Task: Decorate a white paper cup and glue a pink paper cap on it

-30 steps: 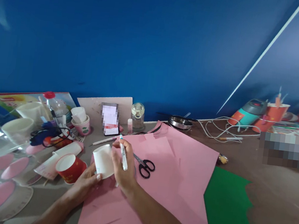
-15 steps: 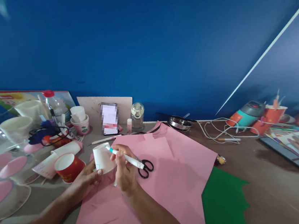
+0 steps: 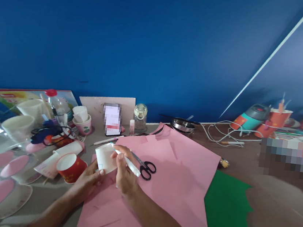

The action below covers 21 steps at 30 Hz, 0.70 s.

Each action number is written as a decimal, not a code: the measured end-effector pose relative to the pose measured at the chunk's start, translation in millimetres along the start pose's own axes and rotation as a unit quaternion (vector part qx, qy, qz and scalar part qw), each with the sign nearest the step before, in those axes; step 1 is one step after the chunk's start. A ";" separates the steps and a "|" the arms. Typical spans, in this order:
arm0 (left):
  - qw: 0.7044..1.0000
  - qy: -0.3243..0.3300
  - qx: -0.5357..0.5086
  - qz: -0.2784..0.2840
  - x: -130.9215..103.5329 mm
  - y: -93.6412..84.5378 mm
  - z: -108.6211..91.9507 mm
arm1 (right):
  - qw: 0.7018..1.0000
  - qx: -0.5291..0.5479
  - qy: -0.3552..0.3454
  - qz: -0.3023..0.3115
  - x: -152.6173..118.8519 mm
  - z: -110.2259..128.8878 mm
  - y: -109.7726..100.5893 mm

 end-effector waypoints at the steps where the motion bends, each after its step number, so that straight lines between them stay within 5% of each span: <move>1: 1.000 0.000 0.007 -0.001 0.5 -0.9 0.9 | 1.000 0.002 0.000 0.003 0.0 -0.3 0.1; 21: 0.998 0.021 0.052 0.009 3.4 -4.7 6.8 | 0.997 0.073 0.016 -0.035 3.1 -6.2 3.6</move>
Point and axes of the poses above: each hand's wrist, its own x-axis towards the middle knuckle, its own y-axis out of the palm, z = x × y, the point moved 4 cm from there along x, towards the middle knuckle, and after that the axes turned 8 degrees about -y, right-handed, at the moved point
